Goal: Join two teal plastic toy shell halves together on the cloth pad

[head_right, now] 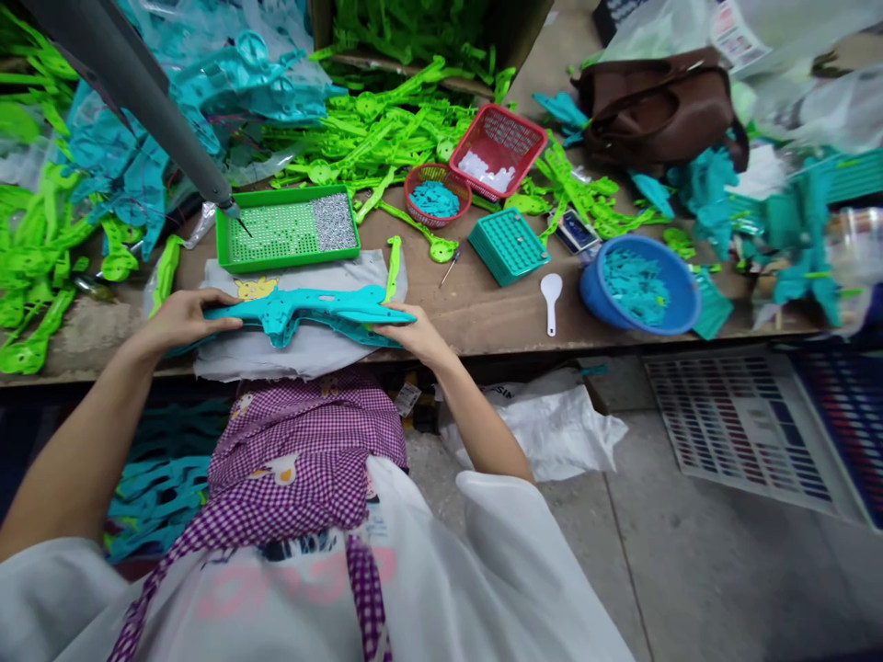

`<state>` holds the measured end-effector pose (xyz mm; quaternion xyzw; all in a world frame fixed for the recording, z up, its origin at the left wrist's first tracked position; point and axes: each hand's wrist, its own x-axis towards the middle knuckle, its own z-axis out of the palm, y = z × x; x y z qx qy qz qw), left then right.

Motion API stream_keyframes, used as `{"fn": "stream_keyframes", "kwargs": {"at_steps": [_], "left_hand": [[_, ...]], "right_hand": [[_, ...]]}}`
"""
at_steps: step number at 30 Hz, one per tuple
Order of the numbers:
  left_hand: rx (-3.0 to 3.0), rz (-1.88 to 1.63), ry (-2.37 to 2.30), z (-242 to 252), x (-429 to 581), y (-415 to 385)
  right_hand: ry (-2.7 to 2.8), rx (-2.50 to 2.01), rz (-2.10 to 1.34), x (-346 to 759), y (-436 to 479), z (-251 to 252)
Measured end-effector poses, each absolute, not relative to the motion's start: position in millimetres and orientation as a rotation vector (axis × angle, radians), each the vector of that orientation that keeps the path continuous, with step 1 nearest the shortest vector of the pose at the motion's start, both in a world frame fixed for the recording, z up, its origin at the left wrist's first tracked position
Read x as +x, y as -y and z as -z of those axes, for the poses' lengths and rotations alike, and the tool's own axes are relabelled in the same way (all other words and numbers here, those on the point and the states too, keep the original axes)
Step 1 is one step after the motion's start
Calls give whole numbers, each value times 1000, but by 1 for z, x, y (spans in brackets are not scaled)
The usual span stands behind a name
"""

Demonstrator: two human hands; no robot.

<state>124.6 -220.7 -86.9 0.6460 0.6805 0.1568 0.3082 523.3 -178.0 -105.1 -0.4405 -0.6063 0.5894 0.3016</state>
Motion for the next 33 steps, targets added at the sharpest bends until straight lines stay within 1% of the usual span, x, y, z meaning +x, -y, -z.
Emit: {"fn": "stream_keyframes", "kwargs": {"at_steps": [4,8,19,25,28,31,33], "left_hand": [[1698,-395,-1832,84,127,221],[1707,-414,-1797,84,127,221],[1737,-411,-1768,83,126,220],[1779,-386,-1757,84,126,221],[1836,-363,-1731,86,125,222],[1873,-320,-1745,87,125,222],[1896,-300,-1739,87,126,222]], "right_hand": [[1706,-1173,-1306,521,183,112],[1716,-1285,-1103,520,192,123],[1931,-1365,-770,524,203,135],[2197,-1274,-815,544,205,128],[2264,-1207,-918,565,206,122],[2136,-1203,-1025,584,209,112],[1959,-1294,-887,582,214,102]]}}
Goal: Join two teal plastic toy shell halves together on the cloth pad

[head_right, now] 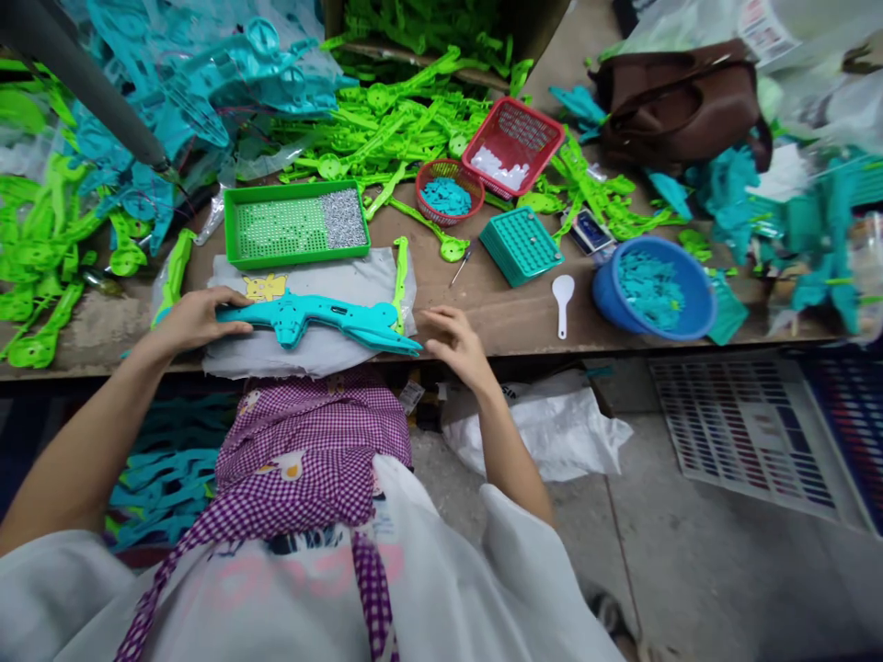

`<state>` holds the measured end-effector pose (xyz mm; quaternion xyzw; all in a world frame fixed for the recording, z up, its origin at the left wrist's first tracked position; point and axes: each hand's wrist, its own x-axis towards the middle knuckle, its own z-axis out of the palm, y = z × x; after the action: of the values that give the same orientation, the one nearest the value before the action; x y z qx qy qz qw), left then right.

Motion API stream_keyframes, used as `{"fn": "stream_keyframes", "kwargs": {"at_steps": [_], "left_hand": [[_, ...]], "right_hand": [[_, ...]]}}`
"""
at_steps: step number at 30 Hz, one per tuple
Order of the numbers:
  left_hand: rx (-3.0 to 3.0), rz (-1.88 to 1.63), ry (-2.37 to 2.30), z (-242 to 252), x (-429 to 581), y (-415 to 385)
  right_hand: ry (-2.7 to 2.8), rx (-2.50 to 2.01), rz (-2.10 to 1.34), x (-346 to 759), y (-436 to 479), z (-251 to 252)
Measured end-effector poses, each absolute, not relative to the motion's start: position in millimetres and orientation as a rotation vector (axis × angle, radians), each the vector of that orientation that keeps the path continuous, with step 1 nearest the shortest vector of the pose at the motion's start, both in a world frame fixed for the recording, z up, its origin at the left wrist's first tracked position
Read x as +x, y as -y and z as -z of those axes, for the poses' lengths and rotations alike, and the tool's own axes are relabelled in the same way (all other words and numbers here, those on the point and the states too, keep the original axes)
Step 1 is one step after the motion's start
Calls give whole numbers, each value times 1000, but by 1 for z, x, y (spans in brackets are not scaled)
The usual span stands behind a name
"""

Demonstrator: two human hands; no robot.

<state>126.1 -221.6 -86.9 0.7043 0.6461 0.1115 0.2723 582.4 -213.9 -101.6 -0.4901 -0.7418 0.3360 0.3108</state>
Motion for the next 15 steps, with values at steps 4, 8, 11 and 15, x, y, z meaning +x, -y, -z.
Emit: {"fn": "stream_keyframes", "kwargs": {"at_steps": [4,8,11,15], "left_hand": [[1941,-232,-1758,86,130,222],[1982,-206,-1789,85,135,227],[1983,-209,-1779,84,135,228],[1926,-209,-1710,81,132,223]], "right_hand": [[2040,-1274,-546,521,229,81],[2495,-943,-578,436,227,83],[2470,-1001,-551,417,217,93],[2399,-1085,-446,435,216,95]]}}
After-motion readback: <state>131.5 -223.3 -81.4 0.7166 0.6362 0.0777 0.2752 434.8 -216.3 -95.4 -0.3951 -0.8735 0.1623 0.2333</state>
